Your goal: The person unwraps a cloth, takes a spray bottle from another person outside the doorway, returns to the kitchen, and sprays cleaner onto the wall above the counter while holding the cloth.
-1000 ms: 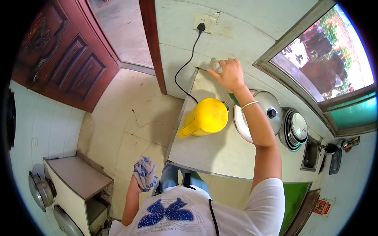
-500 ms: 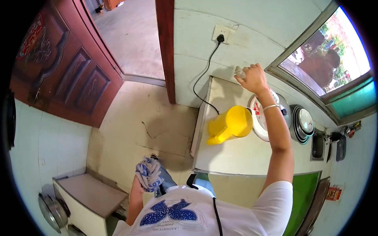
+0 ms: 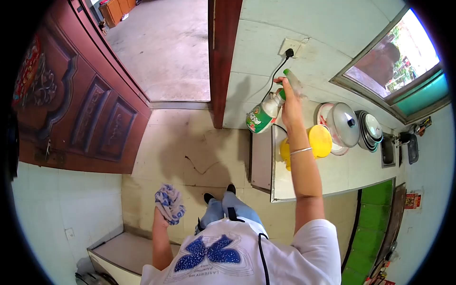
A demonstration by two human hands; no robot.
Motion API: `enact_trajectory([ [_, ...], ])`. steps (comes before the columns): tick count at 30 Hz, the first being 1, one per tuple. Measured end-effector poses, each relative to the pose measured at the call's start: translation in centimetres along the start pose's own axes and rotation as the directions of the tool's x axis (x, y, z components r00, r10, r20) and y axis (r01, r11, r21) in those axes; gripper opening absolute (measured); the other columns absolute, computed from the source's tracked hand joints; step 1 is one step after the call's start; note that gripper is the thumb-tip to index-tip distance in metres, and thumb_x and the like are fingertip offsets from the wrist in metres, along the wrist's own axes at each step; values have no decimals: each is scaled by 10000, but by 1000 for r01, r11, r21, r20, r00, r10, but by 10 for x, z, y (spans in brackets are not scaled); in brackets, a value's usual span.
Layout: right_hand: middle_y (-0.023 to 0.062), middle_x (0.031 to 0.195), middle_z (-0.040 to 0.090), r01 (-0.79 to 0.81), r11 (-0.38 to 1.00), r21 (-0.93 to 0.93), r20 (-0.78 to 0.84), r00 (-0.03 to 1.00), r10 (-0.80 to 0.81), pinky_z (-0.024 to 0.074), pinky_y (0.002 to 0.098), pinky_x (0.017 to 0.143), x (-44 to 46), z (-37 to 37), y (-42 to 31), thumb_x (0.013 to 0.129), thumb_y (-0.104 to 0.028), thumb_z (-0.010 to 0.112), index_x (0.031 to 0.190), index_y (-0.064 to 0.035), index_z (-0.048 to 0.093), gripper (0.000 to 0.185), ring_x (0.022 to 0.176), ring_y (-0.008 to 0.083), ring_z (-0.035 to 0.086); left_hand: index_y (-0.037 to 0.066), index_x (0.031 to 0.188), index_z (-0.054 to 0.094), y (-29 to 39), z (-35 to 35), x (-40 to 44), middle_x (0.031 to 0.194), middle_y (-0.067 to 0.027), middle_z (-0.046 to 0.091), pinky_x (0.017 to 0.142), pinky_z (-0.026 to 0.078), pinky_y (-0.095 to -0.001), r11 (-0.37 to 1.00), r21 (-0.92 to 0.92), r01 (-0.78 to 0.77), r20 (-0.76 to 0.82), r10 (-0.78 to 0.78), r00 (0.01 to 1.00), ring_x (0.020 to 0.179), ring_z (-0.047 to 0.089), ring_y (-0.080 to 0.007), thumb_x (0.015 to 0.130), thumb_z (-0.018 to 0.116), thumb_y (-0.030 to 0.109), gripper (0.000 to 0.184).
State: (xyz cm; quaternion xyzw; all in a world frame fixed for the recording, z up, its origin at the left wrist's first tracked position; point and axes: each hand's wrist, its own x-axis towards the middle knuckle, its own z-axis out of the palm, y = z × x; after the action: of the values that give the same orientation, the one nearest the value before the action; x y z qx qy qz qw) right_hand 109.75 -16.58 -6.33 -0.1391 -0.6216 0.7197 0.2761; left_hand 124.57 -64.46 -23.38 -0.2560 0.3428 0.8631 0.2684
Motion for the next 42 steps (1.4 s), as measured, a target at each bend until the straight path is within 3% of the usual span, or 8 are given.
enact_trajectory([
  [11,55,705,576,92,996,-5,-260,961,-90,408,278,640,27,40,57,927,-422,539,785,-56,572,394,672,127,521,50,1241,512,57,53,76,1222,-126,582,944,491,-429,986,143,85,52,-93,994,1103,589,-286,966,416,341,413],
  [13,66,729,578,-64,986,152,-278,955,105,409,283,644,24,40,56,930,-414,532,796,-51,559,388,669,143,524,70,1214,532,72,56,86,1133,-95,602,921,494,-436,984,138,113,60,-122,991,1035,603,-270,959,420,329,380],
  [16,77,764,563,-48,953,298,-150,984,97,392,288,726,28,35,54,942,-471,456,787,-60,527,445,744,171,525,42,1266,501,94,61,126,1224,-134,582,933,500,-412,987,104,125,262,-148,954,1095,596,-272,978,388,327,421],
  [25,82,747,501,14,835,550,-6,1000,-13,318,324,863,24,55,22,909,-597,375,748,-84,458,544,793,203,425,10,1217,535,134,139,183,1128,-138,625,804,560,-369,879,430,207,128,-286,950,977,649,-266,974,395,271,383],
  [27,82,871,585,68,846,528,54,992,-114,355,265,757,25,53,32,923,-583,342,843,-87,537,539,851,147,479,9,1205,542,141,135,198,1107,-143,631,778,568,-365,832,508,224,135,-334,933,953,657,-272,971,400,256,369],
  [30,99,945,648,36,991,132,-366,931,16,373,289,794,29,71,33,948,-488,436,977,-27,586,485,846,143,466,-2,1171,558,157,157,206,1075,-158,638,731,579,-375,762,577,294,-27,-342,939,897,670,-266,967,390,206,336],
  [33,30,796,575,-104,990,-101,-593,805,24,367,261,725,43,80,57,915,-477,507,824,-50,646,458,780,116,446,-5,1160,564,176,133,234,1057,-153,645,734,580,-379,752,584,305,59,-414,909,878,673,-267,965,390,203,334],
  [42,-7,706,512,-155,973,-173,-702,713,-11,364,265,670,75,105,76,889,-442,584,657,-21,598,480,697,113,444,-10,1164,547,219,141,238,1084,-173,627,784,573,-399,785,540,303,-33,-339,940,916,661,-304,965,411,222,335],
])
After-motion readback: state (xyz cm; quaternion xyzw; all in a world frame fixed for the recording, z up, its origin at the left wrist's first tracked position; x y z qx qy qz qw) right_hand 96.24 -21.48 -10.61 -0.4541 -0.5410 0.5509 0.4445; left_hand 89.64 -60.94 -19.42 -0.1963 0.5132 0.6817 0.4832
